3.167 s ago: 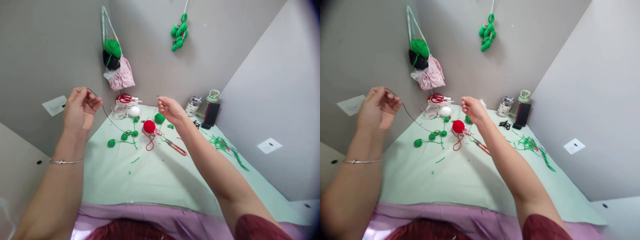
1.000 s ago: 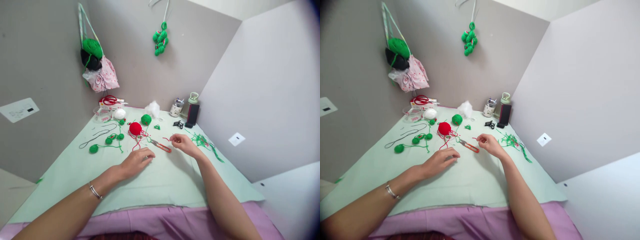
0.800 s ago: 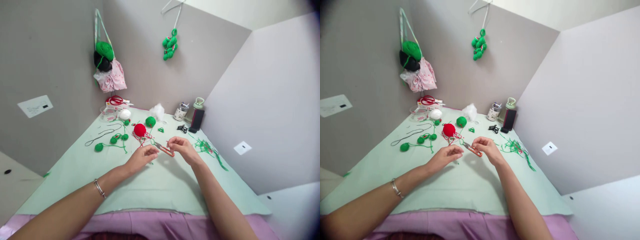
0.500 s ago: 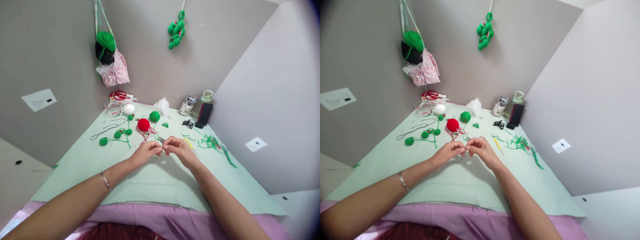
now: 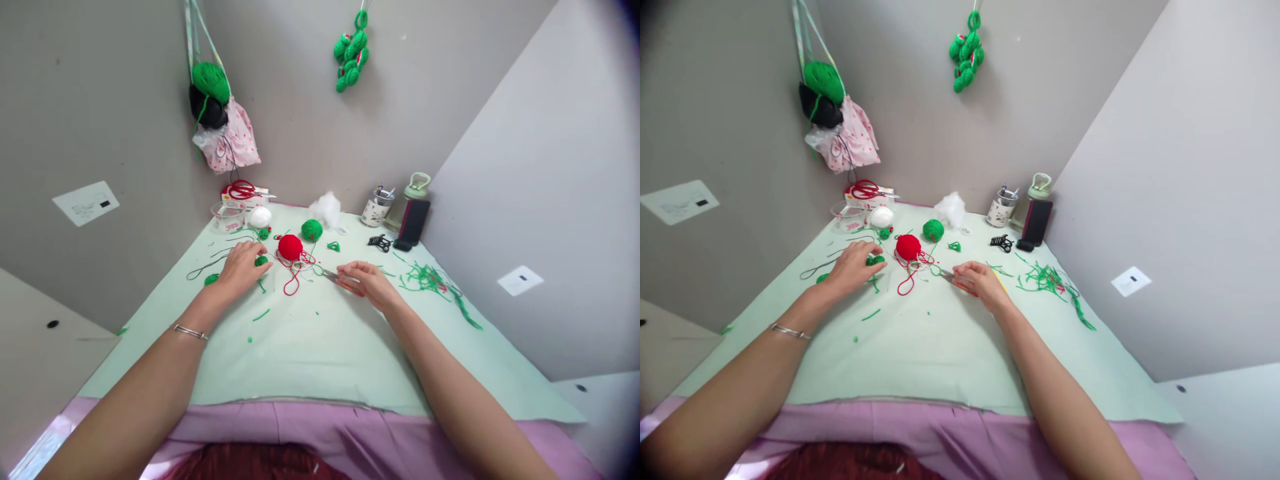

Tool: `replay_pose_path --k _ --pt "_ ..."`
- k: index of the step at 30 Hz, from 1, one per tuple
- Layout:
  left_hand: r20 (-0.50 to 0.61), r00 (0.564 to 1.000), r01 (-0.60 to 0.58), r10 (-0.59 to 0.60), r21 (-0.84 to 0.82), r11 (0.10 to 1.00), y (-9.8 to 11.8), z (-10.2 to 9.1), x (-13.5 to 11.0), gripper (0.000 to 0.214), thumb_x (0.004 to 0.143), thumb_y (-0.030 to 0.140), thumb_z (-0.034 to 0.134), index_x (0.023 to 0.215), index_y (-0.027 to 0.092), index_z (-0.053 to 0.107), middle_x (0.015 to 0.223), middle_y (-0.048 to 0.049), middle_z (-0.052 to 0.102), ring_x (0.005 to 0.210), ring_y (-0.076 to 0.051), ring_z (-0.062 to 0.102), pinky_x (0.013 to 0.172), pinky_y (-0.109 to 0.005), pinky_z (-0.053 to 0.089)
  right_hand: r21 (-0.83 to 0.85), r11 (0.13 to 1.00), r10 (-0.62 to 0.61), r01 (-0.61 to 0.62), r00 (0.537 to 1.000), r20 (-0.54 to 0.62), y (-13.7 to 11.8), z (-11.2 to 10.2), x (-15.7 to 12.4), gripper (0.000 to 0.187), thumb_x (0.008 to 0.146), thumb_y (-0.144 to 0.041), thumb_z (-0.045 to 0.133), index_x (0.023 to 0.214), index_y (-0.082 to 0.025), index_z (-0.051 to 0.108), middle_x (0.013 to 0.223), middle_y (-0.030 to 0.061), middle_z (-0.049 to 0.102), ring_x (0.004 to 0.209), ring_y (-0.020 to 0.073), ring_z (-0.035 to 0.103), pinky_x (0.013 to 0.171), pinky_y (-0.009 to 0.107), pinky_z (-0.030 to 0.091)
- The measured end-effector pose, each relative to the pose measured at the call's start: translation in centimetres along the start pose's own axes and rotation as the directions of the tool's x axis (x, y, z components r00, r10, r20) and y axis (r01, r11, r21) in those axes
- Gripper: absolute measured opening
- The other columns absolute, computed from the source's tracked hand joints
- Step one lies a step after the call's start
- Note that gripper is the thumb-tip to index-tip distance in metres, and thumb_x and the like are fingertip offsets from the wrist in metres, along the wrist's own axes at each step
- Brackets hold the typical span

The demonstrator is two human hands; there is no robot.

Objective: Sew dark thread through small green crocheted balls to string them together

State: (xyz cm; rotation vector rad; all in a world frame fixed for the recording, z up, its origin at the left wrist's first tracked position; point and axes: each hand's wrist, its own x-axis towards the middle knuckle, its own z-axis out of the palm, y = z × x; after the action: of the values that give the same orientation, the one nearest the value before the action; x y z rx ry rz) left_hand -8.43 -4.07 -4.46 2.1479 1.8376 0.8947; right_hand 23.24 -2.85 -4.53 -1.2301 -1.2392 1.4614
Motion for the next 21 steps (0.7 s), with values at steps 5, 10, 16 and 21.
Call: replay_pose_path --k 5,10,16,21 --pt "0.032 0.989 -0.142 0.146 -0.104 0.984 2.0 1.9 -1.1 0.016 0.09 0.031 0.056 0.102 0.022 0.064 0.109 -0.0078 0.066 0.107 -0.028 0.056 0.098 -0.043 0.043 -0.05 0.99 -0.14 0.132 0.955 -0.26 0.2 -3.5 1.3 0.033 0.066 -0.044 0.081 0.072 -0.021 0.059 0.094 0.0095 0.073 0.087 0.0218 0.071 0.084 0.039 0.059" --pt "0.189 0.926 -0.275 0.327 -0.257 0.927 4.6 3.7 -2.9 0.018 0.091 0.026 0.054 0.106 0.021 0.064 0.11 -0.0085 0.067 0.109 -0.027 0.058 0.098 -0.042 0.045 -0.122 0.979 -0.192 0.161 0.931 -0.312 -0.3 -4.2 1.6 0.032 0.066 -0.046 0.076 0.075 -0.022 0.057 0.075 0.0039 0.066 0.073 0.0184 0.066 0.071 0.035 0.057" --pt "0.211 0.902 -0.284 0.376 -0.366 0.886 5.6 3.1 -3.2 0.019 0.093 0.024 0.051 0.104 0.022 0.066 0.109 -0.0076 0.069 0.104 -0.025 0.062 0.096 -0.04 0.047 -0.162 0.971 -0.213 0.176 0.943 -0.255 -1.5 -1.0 3.3 0.028 0.06 -0.039 0.077 0.073 -0.02 0.06 0.068 -0.001 0.06 0.067 0.0133 0.057 0.063 0.027 0.05" --pt "0.01 0.984 -0.174 0.176 -0.115 0.978 1.9 1.4 -1.0 0.019 0.092 0.026 0.05 0.098 0.021 0.067 0.104 -0.0096 0.069 0.106 -0.029 0.058 0.098 -0.044 0.043 -0.118 0.969 -0.234 0.219 0.963 -0.136 -2.2 3.4 2.0 0.026 0.064 -0.038 0.077 0.077 -0.019 0.064 0.074 -0.0021 0.061 0.071 0.011 0.057 0.069 0.025 0.049"
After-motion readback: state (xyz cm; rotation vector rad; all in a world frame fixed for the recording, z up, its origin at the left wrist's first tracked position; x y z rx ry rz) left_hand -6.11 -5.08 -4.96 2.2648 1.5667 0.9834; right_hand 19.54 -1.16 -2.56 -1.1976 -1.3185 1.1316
